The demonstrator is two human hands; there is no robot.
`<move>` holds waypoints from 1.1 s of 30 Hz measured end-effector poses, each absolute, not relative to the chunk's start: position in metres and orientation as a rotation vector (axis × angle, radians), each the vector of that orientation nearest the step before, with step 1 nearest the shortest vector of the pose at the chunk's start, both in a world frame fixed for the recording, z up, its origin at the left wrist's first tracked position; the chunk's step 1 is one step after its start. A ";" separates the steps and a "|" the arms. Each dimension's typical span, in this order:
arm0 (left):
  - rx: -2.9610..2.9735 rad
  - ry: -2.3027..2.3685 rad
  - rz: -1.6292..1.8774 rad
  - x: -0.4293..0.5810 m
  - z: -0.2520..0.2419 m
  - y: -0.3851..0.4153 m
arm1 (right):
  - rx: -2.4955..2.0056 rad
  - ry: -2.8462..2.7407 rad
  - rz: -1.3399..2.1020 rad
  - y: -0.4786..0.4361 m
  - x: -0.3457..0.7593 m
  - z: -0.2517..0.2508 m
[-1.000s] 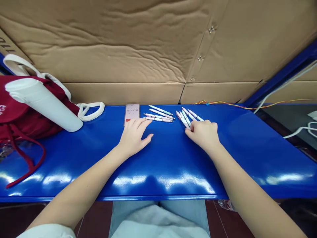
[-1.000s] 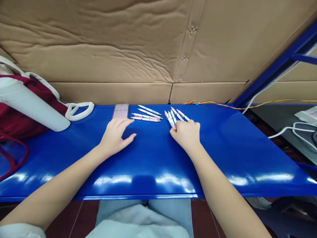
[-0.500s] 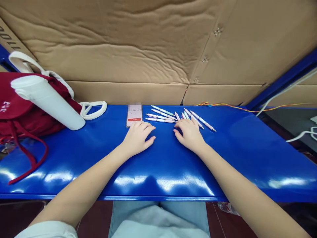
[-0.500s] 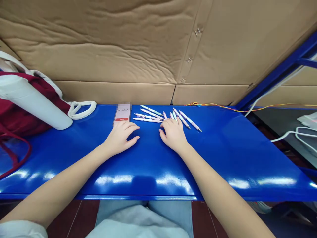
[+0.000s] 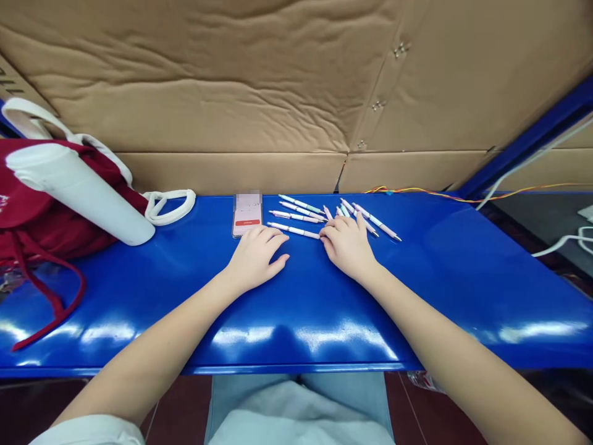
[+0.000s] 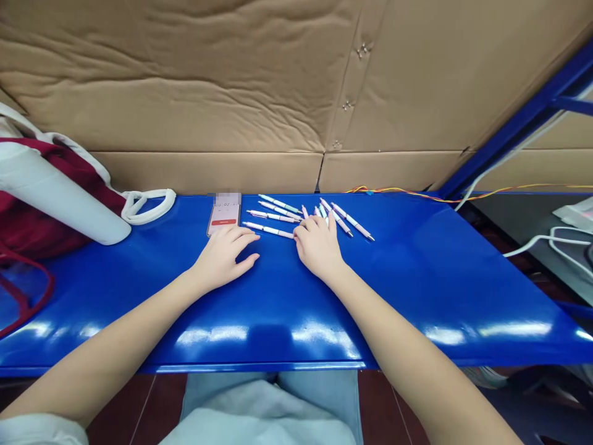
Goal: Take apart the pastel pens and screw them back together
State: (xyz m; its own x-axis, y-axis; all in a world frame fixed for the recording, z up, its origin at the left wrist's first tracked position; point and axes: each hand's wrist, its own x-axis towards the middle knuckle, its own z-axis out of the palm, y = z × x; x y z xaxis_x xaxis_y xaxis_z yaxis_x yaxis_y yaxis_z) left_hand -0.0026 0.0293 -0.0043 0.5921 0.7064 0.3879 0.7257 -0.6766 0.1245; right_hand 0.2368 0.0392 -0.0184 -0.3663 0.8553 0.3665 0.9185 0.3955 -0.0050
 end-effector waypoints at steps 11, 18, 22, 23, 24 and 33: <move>-2.755 -1.161 -0.622 0.002 -0.008 0.028 | -1.535 -2.311 -0.219 0.035 0.246 -0.007; -2.712 -0.980 -0.608 0.008 -0.005 0.023 | -1.275 -2.268 0.361 0.013 0.237 0.002; -2.722 -1.000 -0.500 0.006 -0.006 0.024 | -1.277 -2.379 0.378 0.012 0.225 0.002; -2.715 -0.994 -0.491 0.006 -0.006 0.024 | -1.288 -2.427 0.337 0.013 0.224 0.004; -2.710 -0.986 -0.487 0.005 -0.005 0.024 | -1.298 -2.484 0.286 0.014 0.223 0.006; -2.724 -1.012 -0.396 0.003 0.012 0.024 | -1.162 -2.833 0.181 0.038 0.219 0.025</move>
